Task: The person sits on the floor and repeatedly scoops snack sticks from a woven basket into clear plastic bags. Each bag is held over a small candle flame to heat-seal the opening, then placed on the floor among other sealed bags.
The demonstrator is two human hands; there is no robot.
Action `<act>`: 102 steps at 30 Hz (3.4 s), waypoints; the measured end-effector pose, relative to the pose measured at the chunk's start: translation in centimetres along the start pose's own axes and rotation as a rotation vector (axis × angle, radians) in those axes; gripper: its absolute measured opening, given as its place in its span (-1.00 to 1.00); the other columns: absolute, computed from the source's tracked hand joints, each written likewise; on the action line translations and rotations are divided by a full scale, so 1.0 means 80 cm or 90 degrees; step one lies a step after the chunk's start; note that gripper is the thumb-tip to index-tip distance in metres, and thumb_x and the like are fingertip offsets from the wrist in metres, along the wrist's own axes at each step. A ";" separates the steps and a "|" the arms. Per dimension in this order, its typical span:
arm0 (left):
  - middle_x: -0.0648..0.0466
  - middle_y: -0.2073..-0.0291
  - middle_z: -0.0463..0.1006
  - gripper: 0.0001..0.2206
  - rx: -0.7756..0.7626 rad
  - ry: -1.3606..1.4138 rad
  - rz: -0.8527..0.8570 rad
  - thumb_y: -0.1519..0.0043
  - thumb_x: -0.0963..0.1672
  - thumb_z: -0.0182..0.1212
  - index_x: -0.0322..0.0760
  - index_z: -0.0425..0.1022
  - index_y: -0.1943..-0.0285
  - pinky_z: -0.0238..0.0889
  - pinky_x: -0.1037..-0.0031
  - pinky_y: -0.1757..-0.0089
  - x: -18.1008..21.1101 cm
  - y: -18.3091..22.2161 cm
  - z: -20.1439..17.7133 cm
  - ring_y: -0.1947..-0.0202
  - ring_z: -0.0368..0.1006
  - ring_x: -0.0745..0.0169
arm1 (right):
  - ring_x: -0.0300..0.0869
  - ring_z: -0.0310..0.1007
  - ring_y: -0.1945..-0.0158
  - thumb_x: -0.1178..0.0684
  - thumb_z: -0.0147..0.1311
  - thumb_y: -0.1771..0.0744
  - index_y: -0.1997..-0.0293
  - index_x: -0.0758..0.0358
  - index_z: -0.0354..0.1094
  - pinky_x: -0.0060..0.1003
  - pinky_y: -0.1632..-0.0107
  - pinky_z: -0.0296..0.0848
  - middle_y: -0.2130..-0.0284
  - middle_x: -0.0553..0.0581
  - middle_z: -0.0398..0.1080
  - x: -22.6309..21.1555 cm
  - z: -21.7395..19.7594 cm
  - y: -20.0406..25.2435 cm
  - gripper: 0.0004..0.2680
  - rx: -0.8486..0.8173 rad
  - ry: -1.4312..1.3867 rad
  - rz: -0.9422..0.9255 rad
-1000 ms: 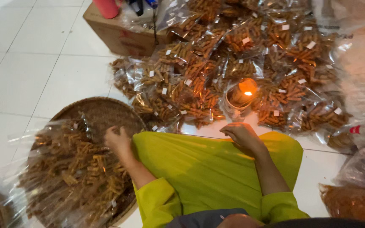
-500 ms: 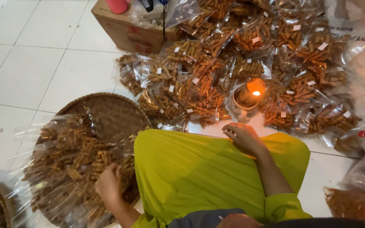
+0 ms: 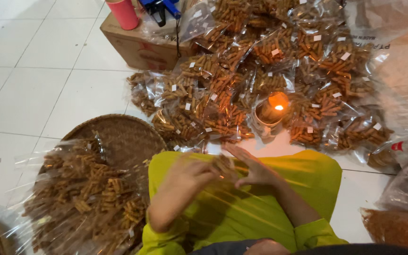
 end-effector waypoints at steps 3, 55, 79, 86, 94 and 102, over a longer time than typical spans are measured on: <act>0.09 0.15 0.53 -0.73 -0.014 -0.051 0.150 -0.15 -0.17 0.12 -0.10 0.60 -0.01 0.00 -0.03 -0.30 0.021 -0.053 0.041 -0.06 0.43 0.11 | -0.11 0.19 -0.31 -0.07 0.50 -0.08 -0.46 0.19 0.00 -0.09 -0.29 0.27 -0.31 0.20 0.22 0.058 0.020 0.034 -0.17 -0.286 -0.402 0.185; -0.16 0.22 0.66 -0.63 -0.040 0.921 -0.341 -0.42 0.02 -0.15 -0.36 0.43 0.00 0.50 0.30 0.19 -0.205 -0.118 0.340 0.20 0.63 0.07 | -0.36 -0.02 0.55 0.04 -0.02 -0.38 0.40 0.14 0.32 -0.37 0.43 0.02 0.61 -0.14 0.08 0.207 -0.068 0.065 -0.85 0.529 -0.512 0.407; 0.00 0.43 0.54 -0.83 -0.108 0.543 -0.270 -0.36 -0.16 0.01 -0.32 0.53 0.06 0.39 0.43 0.33 -0.216 -0.111 0.367 0.43 0.50 0.29 | -0.02 0.45 0.31 -0.16 0.07 -0.37 0.52 0.22 0.46 -0.04 -0.10 0.24 0.59 0.13 0.41 0.081 -0.079 0.017 -0.68 0.324 0.454 0.257; 0.01 0.42 0.53 -0.73 -0.154 0.443 -0.218 -0.37 -0.04 0.01 -0.28 0.57 0.08 0.33 0.35 0.27 -0.205 -0.115 0.332 0.37 0.46 0.19 | 0.05 0.41 0.43 -0.17 0.01 -0.39 0.51 0.20 0.45 -0.06 0.05 0.30 0.64 0.16 0.38 0.104 -0.075 0.019 -0.67 0.277 0.441 0.296; -0.01 0.44 0.53 -0.66 -0.297 0.459 -0.216 -0.35 0.02 0.11 -0.37 0.50 0.21 0.32 0.38 0.28 -0.196 -0.113 0.328 0.39 0.49 0.26 | 0.03 0.33 0.49 -0.16 0.04 -0.38 0.42 0.35 0.41 -0.12 0.33 0.34 0.60 0.25 0.32 0.131 -0.065 0.025 -0.67 0.124 0.150 0.361; 0.05 0.44 0.56 -0.69 -0.308 0.510 -0.090 -0.35 0.00 0.13 -0.36 0.59 0.14 0.30 0.46 0.33 -0.170 -0.158 0.306 0.41 0.40 0.39 | -0.20 0.41 0.44 -0.03 0.05 -0.37 0.22 0.34 0.52 -0.27 0.30 0.41 0.53 0.17 0.47 0.111 -0.097 0.031 -0.78 0.151 -0.034 0.336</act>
Point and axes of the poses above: each hand's wrist, its own y-axis away from the middle knuckle, its own z-axis out of the palm, x = y × z, the point moved 6 cm from there along -y, towards the middle knuckle
